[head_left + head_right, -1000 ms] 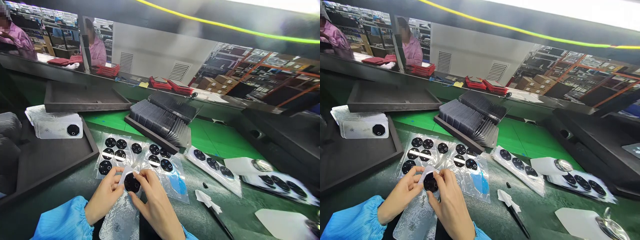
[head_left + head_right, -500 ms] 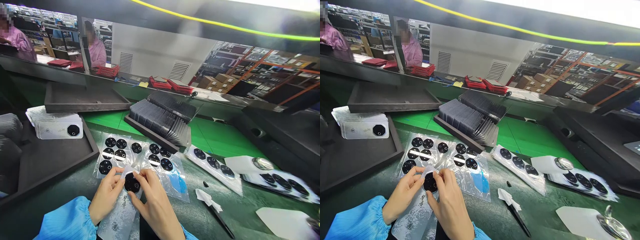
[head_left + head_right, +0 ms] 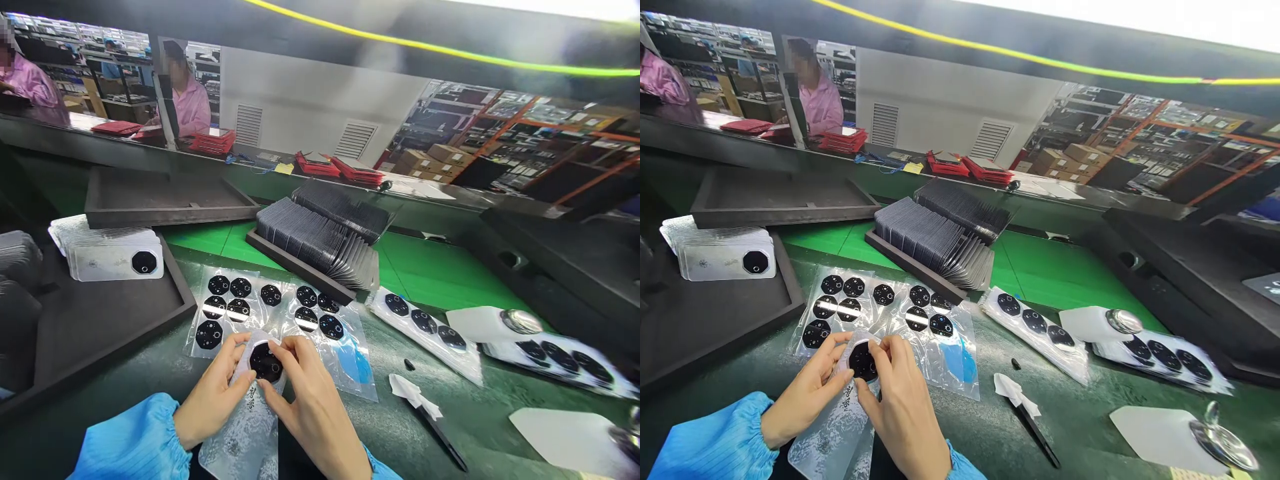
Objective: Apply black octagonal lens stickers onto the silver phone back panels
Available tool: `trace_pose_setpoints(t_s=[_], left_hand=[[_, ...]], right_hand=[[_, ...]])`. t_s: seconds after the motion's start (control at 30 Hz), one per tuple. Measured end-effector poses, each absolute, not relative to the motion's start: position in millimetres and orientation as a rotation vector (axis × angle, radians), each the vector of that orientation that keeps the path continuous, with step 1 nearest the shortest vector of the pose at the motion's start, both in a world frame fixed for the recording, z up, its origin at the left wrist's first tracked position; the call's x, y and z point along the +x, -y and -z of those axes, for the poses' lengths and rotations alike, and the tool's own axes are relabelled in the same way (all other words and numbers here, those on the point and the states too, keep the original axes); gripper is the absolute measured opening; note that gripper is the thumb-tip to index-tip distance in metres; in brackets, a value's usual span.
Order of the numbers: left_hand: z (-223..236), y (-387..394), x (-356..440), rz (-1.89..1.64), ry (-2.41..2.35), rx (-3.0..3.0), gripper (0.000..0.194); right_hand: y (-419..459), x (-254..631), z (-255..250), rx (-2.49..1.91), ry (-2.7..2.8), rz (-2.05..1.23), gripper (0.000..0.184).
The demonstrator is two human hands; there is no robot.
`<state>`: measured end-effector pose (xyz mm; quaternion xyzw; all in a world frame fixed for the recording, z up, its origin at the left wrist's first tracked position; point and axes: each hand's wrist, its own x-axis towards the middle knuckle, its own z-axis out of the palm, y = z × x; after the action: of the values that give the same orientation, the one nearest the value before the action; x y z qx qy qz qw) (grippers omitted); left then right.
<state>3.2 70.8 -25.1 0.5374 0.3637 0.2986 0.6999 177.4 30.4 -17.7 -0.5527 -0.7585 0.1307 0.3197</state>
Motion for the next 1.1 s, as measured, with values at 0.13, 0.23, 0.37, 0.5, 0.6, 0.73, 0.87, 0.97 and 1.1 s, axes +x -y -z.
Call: trace_pose_setpoints(t_s=[0.13, 0.23, 0.37, 0.5, 0.6, 0.73, 0.87, 0.97, 1.1], left_hand=[[24.1, -71.8, 4.1, -0.68, -0.797, 1.12, 0.036], [23.2, -71.7, 5.1, -0.691, -0.868, 1.107, 0.032], [23.9, -71.2, 5.1, -0.708, -0.967, 1.168, 0.028], [26.2, -71.6, 3.9, -0.712, -1.068, 1.289, 0.026], [25.6, -71.9, 2.8, -0.716, -1.066, 1.341, 0.026], [23.4, -72.6, 1.2, -0.694, -1.058, 1.349, 0.027], [24.7, -73.2, 0.0, -0.671, -1.036, 1.323, 0.027], [27.7, -73.1, -0.2, -0.674, -0.962, 1.267, 0.026], [31.2, -73.2, 0.1, -0.685, -0.905, 1.216, 0.026]], right_hand=[[-29.8, 176.8, 15.5, -1.455, 1.99, -0.302, 0.048], [-28.8, 175.2, 15.2, -1.453, 2.003, -0.266, 0.047], [-27.6, 172.9, 16.0, -1.462, 2.018, -0.257, 0.049], [-27.4, 172.1, 17.1, -1.465, 2.02, -0.302, 0.049], [-28.1, 173.2, 18.2, -1.46, 2.01, -0.341, 0.048], [-29.0, 175.7, 19.1, -1.447, 1.992, -0.41, 0.047], [-29.5, 176.7, 18.5, -1.447, 1.975, -0.432, 0.043], [-29.9, 176.6, 18.4, -1.444, 1.973, -0.429, 0.043], [-30.2, 177.0, 18.7, -1.439, 1.977, -0.418, 0.044]])
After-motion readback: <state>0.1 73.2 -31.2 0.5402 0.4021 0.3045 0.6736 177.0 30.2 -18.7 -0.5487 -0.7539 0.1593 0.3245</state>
